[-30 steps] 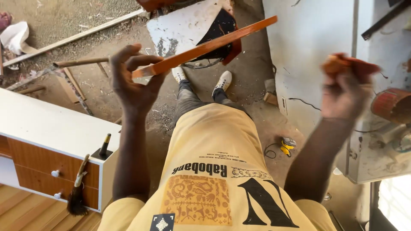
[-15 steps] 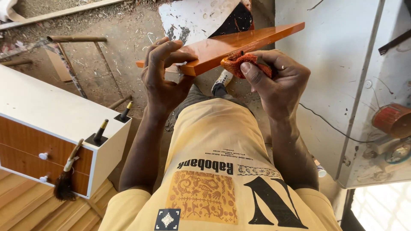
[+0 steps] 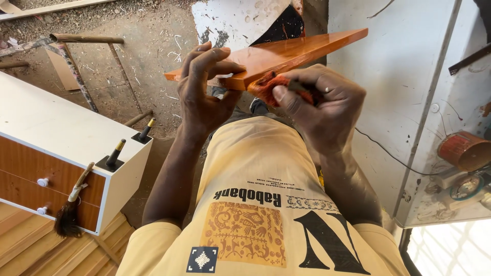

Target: Polishing a wooden furniture component with a cloth in a workshop

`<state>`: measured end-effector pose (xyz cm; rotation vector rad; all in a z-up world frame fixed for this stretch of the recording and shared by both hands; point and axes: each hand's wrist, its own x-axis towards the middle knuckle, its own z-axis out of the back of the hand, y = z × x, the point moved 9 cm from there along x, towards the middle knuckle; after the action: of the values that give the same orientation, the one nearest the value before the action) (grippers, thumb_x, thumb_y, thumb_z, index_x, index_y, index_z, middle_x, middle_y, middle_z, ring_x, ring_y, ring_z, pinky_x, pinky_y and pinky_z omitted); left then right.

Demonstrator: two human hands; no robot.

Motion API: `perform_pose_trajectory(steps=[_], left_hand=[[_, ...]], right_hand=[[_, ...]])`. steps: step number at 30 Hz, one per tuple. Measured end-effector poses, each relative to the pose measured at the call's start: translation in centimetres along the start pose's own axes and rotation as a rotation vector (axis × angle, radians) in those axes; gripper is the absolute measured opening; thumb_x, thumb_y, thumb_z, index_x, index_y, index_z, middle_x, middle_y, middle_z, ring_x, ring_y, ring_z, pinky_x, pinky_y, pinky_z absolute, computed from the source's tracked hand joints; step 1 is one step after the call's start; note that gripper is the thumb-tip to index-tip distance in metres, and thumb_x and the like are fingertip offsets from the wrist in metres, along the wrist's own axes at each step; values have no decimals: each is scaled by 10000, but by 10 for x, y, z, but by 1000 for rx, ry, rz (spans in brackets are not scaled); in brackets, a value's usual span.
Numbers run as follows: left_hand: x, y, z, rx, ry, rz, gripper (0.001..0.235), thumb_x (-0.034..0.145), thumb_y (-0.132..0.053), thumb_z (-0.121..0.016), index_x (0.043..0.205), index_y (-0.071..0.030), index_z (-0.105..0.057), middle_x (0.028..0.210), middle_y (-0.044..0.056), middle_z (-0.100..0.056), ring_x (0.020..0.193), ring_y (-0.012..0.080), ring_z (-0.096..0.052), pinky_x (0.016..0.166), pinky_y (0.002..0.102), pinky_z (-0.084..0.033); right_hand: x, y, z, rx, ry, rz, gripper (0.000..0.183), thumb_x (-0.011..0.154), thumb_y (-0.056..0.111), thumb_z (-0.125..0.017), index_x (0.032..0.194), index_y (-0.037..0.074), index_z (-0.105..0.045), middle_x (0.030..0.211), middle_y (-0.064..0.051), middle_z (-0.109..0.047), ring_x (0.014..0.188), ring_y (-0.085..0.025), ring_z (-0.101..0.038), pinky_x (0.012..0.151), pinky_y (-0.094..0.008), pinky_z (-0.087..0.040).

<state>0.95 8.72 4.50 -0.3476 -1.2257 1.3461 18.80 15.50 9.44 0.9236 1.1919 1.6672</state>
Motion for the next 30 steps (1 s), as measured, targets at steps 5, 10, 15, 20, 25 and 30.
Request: perform_pose_trajectory(steps=[5,10,15,20,25,30], left_hand=[[-1,0,-4,8,40,32,364,943,-13,-682,1254,-88,-507,992,31,-792,991,264,-642,1126,495,-474],[-3,2,-4,8,33,23,343,947,-48,-692,1241,-82,-518,984,40,-795,1005,272,-663,1125,494,-472],[-1,3,-4,6,38,33,383,910,22,-639,1250,-95,-509,987,21,-790,987,273,-635,1130,513,-478],[-3,2,-5,16,35,39,329,943,-68,-686,1230,-93,-528,982,6,-791,993,273,-635,1120,509,-482],[-3,0,-7,21,32,23,349,940,-77,-713,1232,-101,-523,968,22,-799,998,269,-628,1112,497,-484],[-8,2,-2,15,14,48,375,883,-1,-632,1230,-99,-528,970,20,-797,991,259,-616,1123,504,-477]], right_hand=[[1,0,0,-100,29,29,141,931,7,-777,1041,-76,-747,919,-185,-747,780,-214,-675,667,-289,-550],[0,1,9,-113,-19,19,130,926,-42,-778,1039,-96,-743,905,-193,-728,787,-224,-658,687,-300,-534],[-1,-1,3,-133,17,51,143,930,11,-787,1047,-65,-754,896,-170,-740,745,-187,-642,631,-273,-505],[-2,5,17,-193,-80,27,88,944,-32,-761,1000,-97,-748,878,-172,-709,792,-218,-633,707,-313,-509],[-3,3,7,-187,-37,77,129,928,6,-781,1016,-85,-753,877,-180,-730,759,-225,-656,655,-308,-526],[-3,-17,27,-230,-127,72,107,960,-8,-764,1028,-89,-744,921,-203,-750,789,-237,-699,669,-314,-583]])
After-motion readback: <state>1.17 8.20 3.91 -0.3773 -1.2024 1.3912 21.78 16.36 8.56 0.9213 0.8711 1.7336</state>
